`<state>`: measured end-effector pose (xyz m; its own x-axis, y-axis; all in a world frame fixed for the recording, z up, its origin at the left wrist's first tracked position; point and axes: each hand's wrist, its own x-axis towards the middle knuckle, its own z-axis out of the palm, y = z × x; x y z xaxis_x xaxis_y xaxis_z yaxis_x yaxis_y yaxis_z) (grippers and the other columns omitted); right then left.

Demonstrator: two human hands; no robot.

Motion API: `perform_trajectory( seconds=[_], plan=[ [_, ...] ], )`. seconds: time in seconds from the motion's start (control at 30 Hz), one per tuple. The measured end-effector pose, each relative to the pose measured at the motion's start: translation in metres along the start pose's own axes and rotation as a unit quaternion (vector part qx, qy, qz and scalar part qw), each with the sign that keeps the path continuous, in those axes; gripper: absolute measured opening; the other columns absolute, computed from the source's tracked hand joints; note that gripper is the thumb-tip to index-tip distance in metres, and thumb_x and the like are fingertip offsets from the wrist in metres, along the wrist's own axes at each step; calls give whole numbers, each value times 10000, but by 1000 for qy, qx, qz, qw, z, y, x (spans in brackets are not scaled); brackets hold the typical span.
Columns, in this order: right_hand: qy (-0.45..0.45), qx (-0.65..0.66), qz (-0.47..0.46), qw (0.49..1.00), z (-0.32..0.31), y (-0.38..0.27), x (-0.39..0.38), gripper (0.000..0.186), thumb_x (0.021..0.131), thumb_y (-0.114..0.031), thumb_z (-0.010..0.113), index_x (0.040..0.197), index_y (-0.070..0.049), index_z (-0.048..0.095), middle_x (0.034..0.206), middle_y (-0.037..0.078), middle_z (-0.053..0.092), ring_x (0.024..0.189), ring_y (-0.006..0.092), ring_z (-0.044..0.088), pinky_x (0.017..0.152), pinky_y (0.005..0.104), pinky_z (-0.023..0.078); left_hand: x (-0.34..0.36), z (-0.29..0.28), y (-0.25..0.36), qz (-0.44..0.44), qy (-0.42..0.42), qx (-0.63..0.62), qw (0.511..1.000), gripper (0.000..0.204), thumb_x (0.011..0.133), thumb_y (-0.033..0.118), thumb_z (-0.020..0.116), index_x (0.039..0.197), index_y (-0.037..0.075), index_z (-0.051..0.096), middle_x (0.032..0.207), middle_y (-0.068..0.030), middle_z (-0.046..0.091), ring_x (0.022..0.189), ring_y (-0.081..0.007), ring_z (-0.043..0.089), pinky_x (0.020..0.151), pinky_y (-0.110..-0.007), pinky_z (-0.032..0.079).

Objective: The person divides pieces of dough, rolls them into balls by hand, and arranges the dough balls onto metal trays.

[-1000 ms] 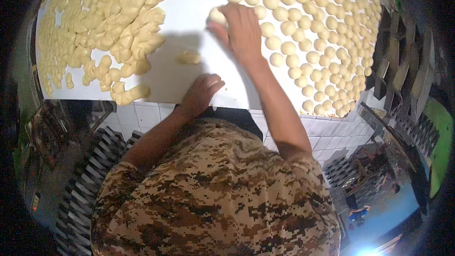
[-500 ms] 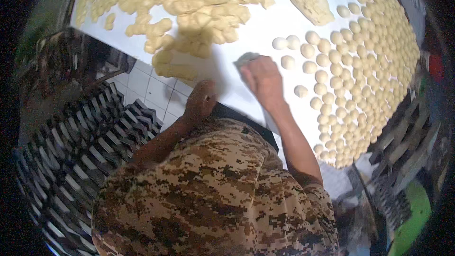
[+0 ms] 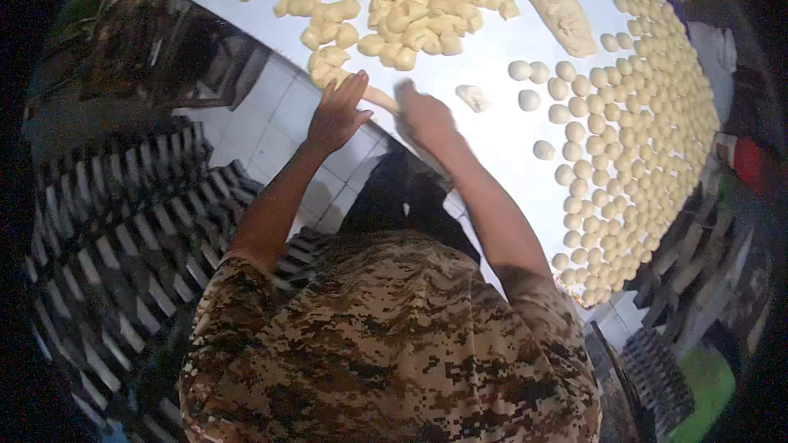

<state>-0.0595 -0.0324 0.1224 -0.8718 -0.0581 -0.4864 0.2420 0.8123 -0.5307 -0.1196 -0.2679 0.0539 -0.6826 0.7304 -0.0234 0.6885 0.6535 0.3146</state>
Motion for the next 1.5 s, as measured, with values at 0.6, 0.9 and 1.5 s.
perform_trajectory(
  seconds=[0.6,0.9,1.5],
  plan=[
    [378,70,216,898,103,147,-120,315,869,-303,809,944,-59,624,1025,166,622,929,377,580,839,505,447,109,110,129,168,-98,-191,962,263,943,247,720,1104,44,673,1072,-173,670,1117,-368,607,961,-434,528],
    [503,53,304,807,81,193,-140,317,817,-296,809,722,-80,596,827,151,586,809,371,566,725,499,419,112,104,230,268,46,-166,948,282,889,279,776,1006,89,604,986,-120,609,949,-357,585,820,-502,433],
    [445,-31,159,881,76,236,-193,352,840,-429,800,892,-106,671,949,117,656,951,323,613,800,479,445,138,84,207,212,12,-71,975,225,898,251,772,932,69,644,976,-152,655,947,-376,591,832,-506,435]
  ],
)
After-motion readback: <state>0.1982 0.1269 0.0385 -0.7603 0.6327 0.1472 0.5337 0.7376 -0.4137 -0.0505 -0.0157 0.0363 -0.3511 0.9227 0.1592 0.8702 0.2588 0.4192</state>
